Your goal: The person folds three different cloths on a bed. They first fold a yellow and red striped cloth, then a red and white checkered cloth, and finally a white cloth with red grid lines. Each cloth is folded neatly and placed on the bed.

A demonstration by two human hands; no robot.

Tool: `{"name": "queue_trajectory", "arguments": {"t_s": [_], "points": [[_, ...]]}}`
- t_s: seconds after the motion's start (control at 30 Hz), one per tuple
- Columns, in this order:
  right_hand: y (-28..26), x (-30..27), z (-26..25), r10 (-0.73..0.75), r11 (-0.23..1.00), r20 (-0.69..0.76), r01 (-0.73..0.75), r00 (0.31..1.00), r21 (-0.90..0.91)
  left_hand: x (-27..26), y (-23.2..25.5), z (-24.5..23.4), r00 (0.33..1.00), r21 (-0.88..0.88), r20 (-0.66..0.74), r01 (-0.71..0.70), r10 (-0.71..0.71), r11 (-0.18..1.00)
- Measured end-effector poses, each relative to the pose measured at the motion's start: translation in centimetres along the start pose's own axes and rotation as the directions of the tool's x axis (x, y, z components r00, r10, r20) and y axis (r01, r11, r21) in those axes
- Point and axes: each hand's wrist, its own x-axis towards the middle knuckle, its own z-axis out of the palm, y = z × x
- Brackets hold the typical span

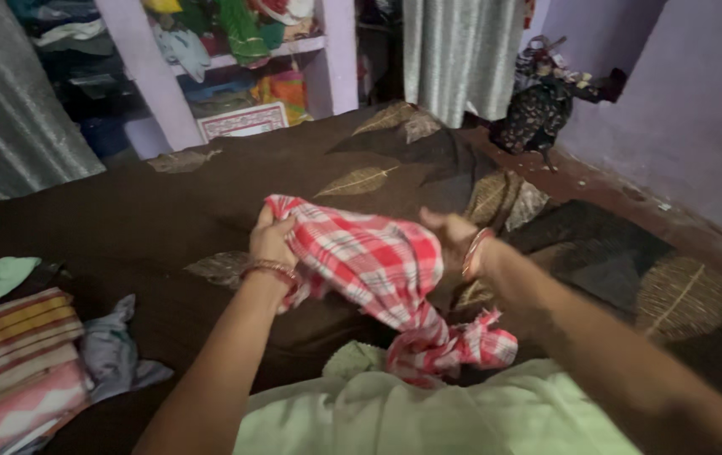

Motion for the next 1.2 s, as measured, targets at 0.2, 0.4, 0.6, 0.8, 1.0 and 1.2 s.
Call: {"name": "queue_trajectory", "arguments": {"t_s": [0.2, 0.4, 0.6, 0.8, 1.0, 1.2], "points": [[9.0, 0.2, -1.7, 0.04, 0.998, -0.039, -0.038, 0.998, 0.045, -1.7, -2.1, 0.5, 0.994, 0.018, 0.066, 0.082, -0.083, 0.996], [16.5, 0.5, 1.1, 0.101, 0.98, 0.261, -0.142, 0.96, 0.143, -5.0, -0.8, 4.6, 0.965, 0.149, 0.175, 0.168, -0.194, 0.974], [10.5, -0.1, 2.5, -0.12, 0.975, 0.332, 0.048, 0.935, 0.217, -3.0, 0.1, 4.2, 0.969, 0.334, 0.179, 0.102, -0.169, 0.937], [2.3, -2.3, 0.5, -0.285, 0.92, -0.039, 0.285, 0.958, 0.268, 0.4, 2.3, 2.7, 0.996, 0.432, 0.012, 0.07, -0.083, 0.899], [-1.8, -2.6, -3.2, -0.463, 0.869, 0.473, 0.28, 0.75, 0.408, 1.2, 4.0, 2.7, 0.999, 0.507, -0.035, 0.019, -0.002, 0.861], [-1.5, -3.5, -2.9, -0.397, 0.866, 0.093, 0.339, 0.913, 0.367, 2.7, 2.0, 3.6, 0.996, 0.419, -0.068, -0.022, 0.056, 0.908]]}}
